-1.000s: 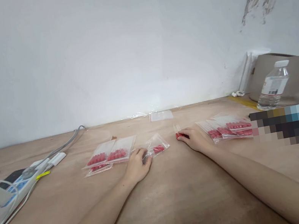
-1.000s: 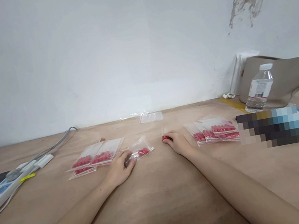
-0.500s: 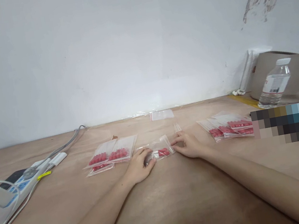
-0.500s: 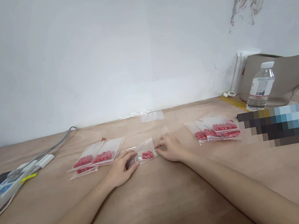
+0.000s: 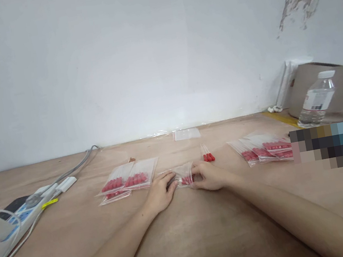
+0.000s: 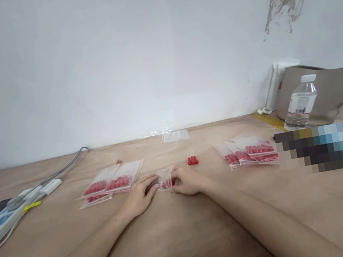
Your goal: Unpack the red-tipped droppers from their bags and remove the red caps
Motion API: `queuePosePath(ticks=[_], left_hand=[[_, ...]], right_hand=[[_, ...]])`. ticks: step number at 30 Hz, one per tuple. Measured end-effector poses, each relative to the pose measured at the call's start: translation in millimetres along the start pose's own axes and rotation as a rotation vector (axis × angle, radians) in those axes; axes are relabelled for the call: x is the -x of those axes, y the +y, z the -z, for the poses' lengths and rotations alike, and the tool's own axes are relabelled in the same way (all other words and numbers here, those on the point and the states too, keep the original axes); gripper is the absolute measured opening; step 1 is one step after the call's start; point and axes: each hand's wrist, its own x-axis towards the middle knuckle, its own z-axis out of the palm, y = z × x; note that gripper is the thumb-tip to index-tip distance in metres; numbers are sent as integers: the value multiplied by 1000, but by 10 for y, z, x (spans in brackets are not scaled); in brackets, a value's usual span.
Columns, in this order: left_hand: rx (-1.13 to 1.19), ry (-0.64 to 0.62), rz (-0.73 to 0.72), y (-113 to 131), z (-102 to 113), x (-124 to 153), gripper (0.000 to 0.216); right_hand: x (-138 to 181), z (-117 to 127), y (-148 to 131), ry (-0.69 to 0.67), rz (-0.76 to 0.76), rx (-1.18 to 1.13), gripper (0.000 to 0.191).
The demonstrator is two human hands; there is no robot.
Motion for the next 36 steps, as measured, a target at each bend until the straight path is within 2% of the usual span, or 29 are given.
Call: queuePosePath(ticks=[4,9,12,15,18,22,24,29,34,36], left_hand=[[-4,-35,6,11,23,8,36],[-34,-71,-3,0,37,19,39],[-39,-104,-7,-11,40,18,41],[-27,-128,-6,-8,45,17,45],[-21,-156,10,-1,49,21,49],[-18,-166,10,-3,49,32,53],[-12,-173,-1,0,52,36,54],[29,-233,8,22,118,32,58],[31,-323,-43,6,224,-18,54],[-22,-291,-46,17,237,-45,46]], right_hand=[[11,-11,-7,68,-62,45,16],[12,1,-29,3,-73,-76,16],[-18,-34,-8,26,-178,-177,11],[-56,-52,36,53,-294,-487,10],[-78,-18,52,16,-441,-745,11],[-87,42,17,51,-648,-785,10],[-96,57,14,86,-704,-793,7],[-94,158,123,173,-752,-799,9],[20,473,239,240,-715,-889,7],[70,622,270,305,-679,-913,10]])
